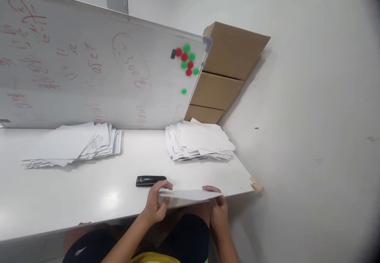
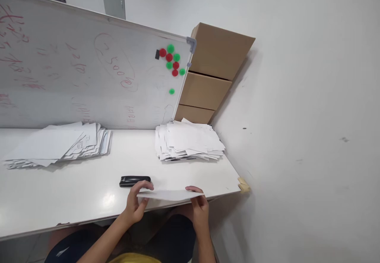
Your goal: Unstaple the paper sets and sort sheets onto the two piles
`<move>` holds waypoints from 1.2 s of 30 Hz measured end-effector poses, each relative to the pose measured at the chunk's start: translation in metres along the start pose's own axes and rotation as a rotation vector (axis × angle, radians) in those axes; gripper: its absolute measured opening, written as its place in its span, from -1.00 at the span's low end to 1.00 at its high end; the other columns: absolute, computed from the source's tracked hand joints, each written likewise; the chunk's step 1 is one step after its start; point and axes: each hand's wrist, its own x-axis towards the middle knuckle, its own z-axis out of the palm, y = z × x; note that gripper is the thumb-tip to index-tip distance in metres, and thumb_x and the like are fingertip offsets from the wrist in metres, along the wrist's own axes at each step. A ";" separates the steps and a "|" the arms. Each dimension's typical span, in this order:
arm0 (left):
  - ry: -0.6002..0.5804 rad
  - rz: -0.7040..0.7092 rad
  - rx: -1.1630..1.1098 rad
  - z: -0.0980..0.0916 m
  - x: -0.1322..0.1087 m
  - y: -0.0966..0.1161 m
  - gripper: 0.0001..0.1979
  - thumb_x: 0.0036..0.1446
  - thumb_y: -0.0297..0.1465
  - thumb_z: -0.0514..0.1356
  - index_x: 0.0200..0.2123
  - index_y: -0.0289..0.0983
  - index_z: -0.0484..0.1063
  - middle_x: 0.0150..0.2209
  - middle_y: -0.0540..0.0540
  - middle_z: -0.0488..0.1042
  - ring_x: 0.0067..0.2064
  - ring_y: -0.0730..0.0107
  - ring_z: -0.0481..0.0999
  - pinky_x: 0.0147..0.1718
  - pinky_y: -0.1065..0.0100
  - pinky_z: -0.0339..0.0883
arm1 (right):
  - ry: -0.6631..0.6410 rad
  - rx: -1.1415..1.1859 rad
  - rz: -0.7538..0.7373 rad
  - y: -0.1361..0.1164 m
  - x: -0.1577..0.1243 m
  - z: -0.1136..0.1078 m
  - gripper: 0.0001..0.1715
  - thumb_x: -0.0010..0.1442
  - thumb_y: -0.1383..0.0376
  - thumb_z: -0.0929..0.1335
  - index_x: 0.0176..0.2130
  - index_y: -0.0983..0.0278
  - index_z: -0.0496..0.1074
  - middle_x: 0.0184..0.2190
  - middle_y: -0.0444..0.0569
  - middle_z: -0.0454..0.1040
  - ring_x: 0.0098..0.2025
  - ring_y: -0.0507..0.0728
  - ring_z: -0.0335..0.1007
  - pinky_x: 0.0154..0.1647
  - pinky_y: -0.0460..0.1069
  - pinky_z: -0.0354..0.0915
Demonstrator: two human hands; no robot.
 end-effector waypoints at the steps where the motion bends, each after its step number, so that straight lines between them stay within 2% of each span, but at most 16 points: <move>1: -0.027 -0.024 0.027 0.000 0.000 0.001 -0.58 0.23 -0.45 -0.01 0.16 -0.21 0.13 -0.24 -0.13 0.47 -0.20 0.29 0.51 -0.17 0.15 0.42 | 0.004 -0.024 0.039 -0.002 0.000 -0.001 -0.66 -0.01 0.03 0.44 -0.36 0.24 0.54 -0.33 -0.01 0.57 -0.21 0.24 0.43 -0.12 0.08 0.29; 4: -0.029 -0.094 0.165 -0.004 -0.002 0.004 -0.64 0.24 -0.44 0.00 0.11 -0.22 0.18 -0.20 -0.16 0.49 -0.20 0.29 0.52 -0.22 0.23 0.42 | 0.018 -0.097 0.106 -0.010 0.002 -0.008 -0.60 -0.09 -0.01 0.46 -0.43 0.26 0.53 -0.46 -0.03 0.55 -0.31 0.23 0.42 -0.21 0.07 0.31; 7: 0.018 -0.070 0.321 -0.021 0.005 0.006 -0.64 0.23 -0.44 0.00 0.10 -0.22 0.20 -0.15 -0.18 0.48 -0.14 0.27 0.50 -0.20 0.24 0.40 | -0.074 -0.048 0.195 -0.018 0.004 -0.020 -0.56 -0.10 -0.01 0.48 -0.33 0.27 0.55 -0.44 -0.03 0.57 -0.33 0.23 0.43 -0.26 0.06 0.33; 9: -0.118 -0.046 0.436 -0.038 0.017 0.005 -0.61 0.22 -0.43 0.01 0.13 -0.21 0.20 -0.09 -0.18 0.47 -0.05 0.21 0.46 -0.08 0.17 0.34 | -0.131 -0.004 0.285 -0.021 0.005 -0.024 -0.54 -0.15 0.00 0.51 -0.32 0.27 0.55 -0.44 -0.03 0.58 -0.34 0.24 0.45 -0.29 0.06 0.35; 11: -0.365 -0.072 0.586 -0.054 0.031 0.000 -0.55 0.20 -0.37 0.07 0.17 -0.21 0.21 0.00 -0.20 0.45 0.04 0.10 0.40 0.00 0.08 0.27 | -0.175 0.001 0.341 -0.022 0.005 -0.024 -0.53 -0.19 0.00 0.53 -0.34 0.26 0.56 -0.44 -0.03 0.59 -0.33 0.26 0.47 -0.29 0.07 0.37; 13: -0.562 -0.130 0.702 -0.066 0.039 -0.008 -0.53 0.17 -0.29 0.12 0.16 -0.21 0.26 -0.04 -0.20 0.48 -0.02 0.06 0.42 -0.06 0.07 0.28 | -0.225 -0.003 0.383 -0.021 0.004 -0.019 -0.49 -0.22 -0.01 0.54 -0.32 0.26 0.57 -0.42 -0.01 0.60 -0.32 0.28 0.48 -0.26 0.11 0.37; 15: -0.628 -0.171 0.738 -0.073 0.041 -0.016 -0.58 0.17 -0.29 0.12 0.10 -0.23 0.32 -0.15 -0.18 0.52 -0.13 0.11 0.46 -0.16 0.12 0.31 | -0.281 0.005 0.424 -0.019 0.004 -0.015 -0.45 -0.22 -0.01 0.54 -0.28 0.28 0.58 -0.40 0.02 0.61 -0.32 0.30 0.50 -0.23 0.15 0.38; 19: -0.637 -0.150 0.716 -0.073 0.034 -0.026 -0.71 0.18 -0.40 0.10 -0.02 -0.23 0.37 -0.18 -0.15 0.52 -0.16 0.18 0.47 -0.23 0.21 0.33 | -0.281 0.001 0.424 -0.015 0.008 -0.015 -0.46 -0.22 0.01 0.54 -0.27 0.29 0.59 -0.37 0.05 0.63 -0.30 0.32 0.52 -0.21 0.18 0.38; 23: -0.582 -0.150 0.773 -0.068 0.031 -0.030 -0.81 0.20 -0.39 0.09 -0.11 -0.25 0.37 -0.23 -0.15 0.52 -0.21 0.18 0.49 -0.25 0.19 0.33 | -0.263 -0.003 0.423 -0.012 0.012 -0.027 -0.49 -0.18 0.04 0.54 -0.26 0.29 0.59 -0.35 0.05 0.63 -0.29 0.31 0.52 -0.23 0.15 0.40; 29: -0.565 -0.169 0.792 -0.065 0.031 -0.034 -0.83 0.23 -0.34 0.08 -0.15 -0.26 0.37 -0.30 -0.15 0.51 -0.25 0.17 0.49 -0.22 0.16 0.34 | -0.225 0.002 0.459 -0.009 0.009 -0.040 -0.47 -0.17 0.05 0.55 -0.22 0.28 0.59 -0.32 0.07 0.63 -0.28 0.32 0.54 -0.21 0.17 0.41; 36: -0.628 -0.138 0.806 -0.065 0.031 -0.034 -0.81 0.25 -0.32 0.07 -0.13 -0.26 0.36 -0.25 -0.16 0.50 -0.20 0.15 0.46 -0.14 0.13 0.29 | -0.239 -0.024 0.453 -0.012 0.002 -0.035 -0.49 -0.19 0.03 0.54 -0.27 0.28 0.60 -0.33 0.07 0.63 -0.31 0.31 0.53 -0.31 0.11 0.41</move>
